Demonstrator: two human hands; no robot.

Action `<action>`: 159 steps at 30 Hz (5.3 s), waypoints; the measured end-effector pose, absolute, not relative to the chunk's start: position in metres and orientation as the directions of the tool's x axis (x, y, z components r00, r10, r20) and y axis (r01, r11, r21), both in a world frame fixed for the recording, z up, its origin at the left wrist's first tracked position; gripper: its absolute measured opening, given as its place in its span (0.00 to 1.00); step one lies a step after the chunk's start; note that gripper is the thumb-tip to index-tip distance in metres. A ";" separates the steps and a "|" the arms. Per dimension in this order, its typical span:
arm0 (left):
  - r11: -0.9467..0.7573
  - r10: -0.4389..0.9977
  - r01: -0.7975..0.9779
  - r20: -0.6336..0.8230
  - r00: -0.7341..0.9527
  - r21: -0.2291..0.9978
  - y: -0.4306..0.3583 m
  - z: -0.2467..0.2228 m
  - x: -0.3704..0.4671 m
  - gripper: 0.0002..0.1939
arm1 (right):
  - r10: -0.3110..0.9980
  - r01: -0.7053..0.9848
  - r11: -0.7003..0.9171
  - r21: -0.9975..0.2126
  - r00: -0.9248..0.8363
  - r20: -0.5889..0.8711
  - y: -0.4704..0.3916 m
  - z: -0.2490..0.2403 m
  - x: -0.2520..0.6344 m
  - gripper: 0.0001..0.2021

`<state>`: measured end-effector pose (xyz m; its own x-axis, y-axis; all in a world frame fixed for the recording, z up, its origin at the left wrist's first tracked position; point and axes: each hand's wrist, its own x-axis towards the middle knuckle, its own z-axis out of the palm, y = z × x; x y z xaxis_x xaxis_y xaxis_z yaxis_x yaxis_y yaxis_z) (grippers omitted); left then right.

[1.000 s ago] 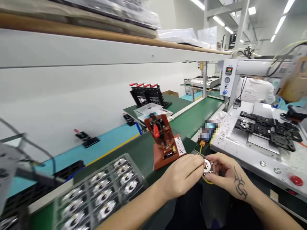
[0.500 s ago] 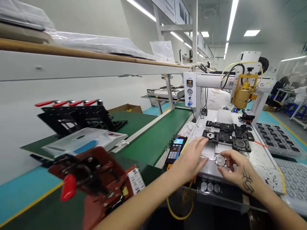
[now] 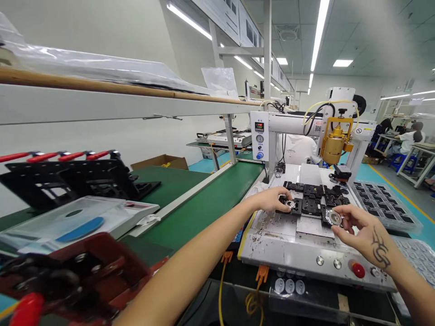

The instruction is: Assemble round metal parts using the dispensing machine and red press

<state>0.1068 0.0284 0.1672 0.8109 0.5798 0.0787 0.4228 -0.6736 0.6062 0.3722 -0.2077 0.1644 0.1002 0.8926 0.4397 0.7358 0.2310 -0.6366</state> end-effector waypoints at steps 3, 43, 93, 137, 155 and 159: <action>-0.678 0.563 0.406 0.077 0.823 0.613 0.034 0.169 0.114 0.20 | 0.908 0.749 0.240 -0.617 0.053 0.416 -0.179 0.170 0.368 0.17; -0.545 0.785 0.141 0.444 0.431 0.827 -0.146 0.151 0.015 0.19 | 0.900 0.868 0.288 -0.404 -0.102 0.423 -0.097 0.176 0.322 0.18; -0.391 0.805 0.239 0.204 0.557 0.889 -0.240 0.115 0.035 0.22 | 0.529 0.823 -0.111 -0.557 0.524 0.668 -0.311 0.021 0.435 0.27; -0.275 0.811 0.135 0.154 0.564 0.952 -0.252 0.116 0.038 0.20 | 0.912 0.363 0.397 -0.843 -0.056 0.406 -0.322 0.093 0.263 0.14; -0.334 0.781 0.225 0.135 0.610 0.915 -0.250 0.030 0.029 0.21 | 0.902 0.657 0.358 -0.663 -0.059 0.428 -0.326 0.014 0.295 0.16; -0.446 0.734 0.234 0.203 0.648 0.864 -0.222 -0.003 0.035 0.20 | 0.864 0.785 0.349 -0.511 -0.060 0.499 -0.299 -0.022 0.304 0.13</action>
